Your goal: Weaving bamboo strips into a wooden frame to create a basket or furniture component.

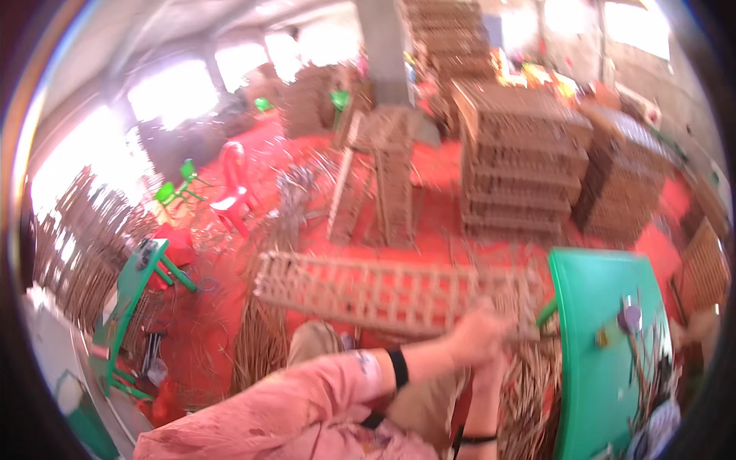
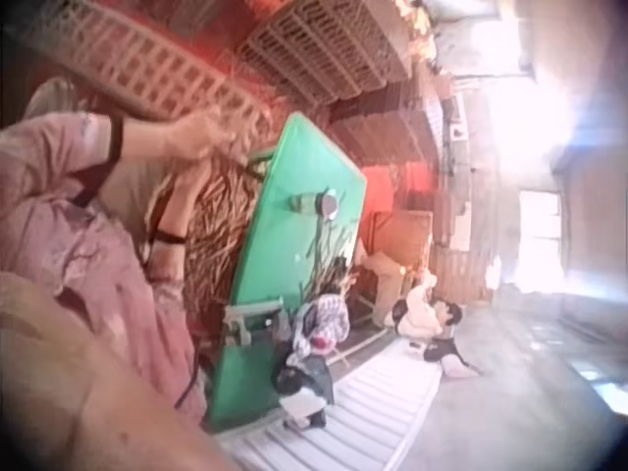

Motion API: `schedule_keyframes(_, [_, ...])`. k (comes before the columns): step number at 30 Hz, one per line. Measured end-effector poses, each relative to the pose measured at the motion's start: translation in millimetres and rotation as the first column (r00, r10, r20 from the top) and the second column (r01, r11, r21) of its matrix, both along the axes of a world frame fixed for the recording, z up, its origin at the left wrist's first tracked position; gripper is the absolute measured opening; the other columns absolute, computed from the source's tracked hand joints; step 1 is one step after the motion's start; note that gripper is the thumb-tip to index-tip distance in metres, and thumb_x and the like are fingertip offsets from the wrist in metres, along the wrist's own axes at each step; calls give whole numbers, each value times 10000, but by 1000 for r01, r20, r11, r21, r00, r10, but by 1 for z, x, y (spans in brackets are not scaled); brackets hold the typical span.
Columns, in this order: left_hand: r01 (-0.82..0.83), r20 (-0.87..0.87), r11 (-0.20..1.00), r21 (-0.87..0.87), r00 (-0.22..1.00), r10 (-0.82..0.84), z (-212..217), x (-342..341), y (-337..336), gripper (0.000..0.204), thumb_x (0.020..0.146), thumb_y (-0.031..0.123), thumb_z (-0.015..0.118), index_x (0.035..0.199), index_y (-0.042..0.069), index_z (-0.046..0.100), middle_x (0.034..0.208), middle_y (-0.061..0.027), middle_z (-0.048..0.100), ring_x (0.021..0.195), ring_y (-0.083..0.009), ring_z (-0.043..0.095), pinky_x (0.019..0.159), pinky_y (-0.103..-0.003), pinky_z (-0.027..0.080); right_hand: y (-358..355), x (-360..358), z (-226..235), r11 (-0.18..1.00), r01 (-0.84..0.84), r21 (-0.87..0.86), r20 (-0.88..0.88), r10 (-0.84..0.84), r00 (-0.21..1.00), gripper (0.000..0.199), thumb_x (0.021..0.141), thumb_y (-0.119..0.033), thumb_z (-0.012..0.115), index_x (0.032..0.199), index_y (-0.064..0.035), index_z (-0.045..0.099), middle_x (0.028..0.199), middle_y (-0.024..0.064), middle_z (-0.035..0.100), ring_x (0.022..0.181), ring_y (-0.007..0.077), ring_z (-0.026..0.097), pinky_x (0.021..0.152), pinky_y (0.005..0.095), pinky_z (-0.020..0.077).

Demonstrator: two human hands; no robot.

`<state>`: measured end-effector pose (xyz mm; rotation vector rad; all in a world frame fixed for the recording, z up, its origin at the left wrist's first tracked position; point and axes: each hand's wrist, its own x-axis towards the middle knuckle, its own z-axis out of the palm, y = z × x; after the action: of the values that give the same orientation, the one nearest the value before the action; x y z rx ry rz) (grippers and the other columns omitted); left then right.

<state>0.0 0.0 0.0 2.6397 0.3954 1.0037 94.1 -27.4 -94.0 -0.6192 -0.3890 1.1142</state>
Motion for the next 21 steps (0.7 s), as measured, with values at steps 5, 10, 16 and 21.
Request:
schedule_keyframes(5, [-45,-33,998,48,998,47,57,-75,30,443,676,168,728,1105,122,628,938,-159,656,938,-360,581,864,-475,451,-45,-29,-11,960,210,-182,20,-210,977,660,1001,-210,515,1542,-74,163,1429,157,419,1239,278,533,985,387,481])
schedule_keyframes(10, [-252,-127,966,-53,961,244,109,-159,37,572,699,248,854,1208,143,615,1060,-125,598,1097,-324,500,951,-426,428,-20,-36,16,940,308,-145,177,-281,943,752,945,-205,593,1547,-67,163,1518,124,345,1303,235,458,1014,396,437])
schedule_keyframes(16, [-276,45,947,-164,957,287,135,-243,32,557,651,279,883,1127,103,654,1096,-129,604,1047,-286,567,911,-398,479,35,-9,-77,749,470,-467,699,-12,715,699,910,-258,624,1496,-72,292,1449,162,432,1262,264,497,934,414,457])
schedule_keyframes(21, [-331,210,899,-287,894,396,124,-338,14,561,624,255,894,1090,54,654,1122,-113,607,1043,-250,596,947,-398,470,71,-29,-97,811,152,-565,285,20,958,346,939,-237,544,1206,-20,581,1023,134,640,945,231,632,717,412,537])
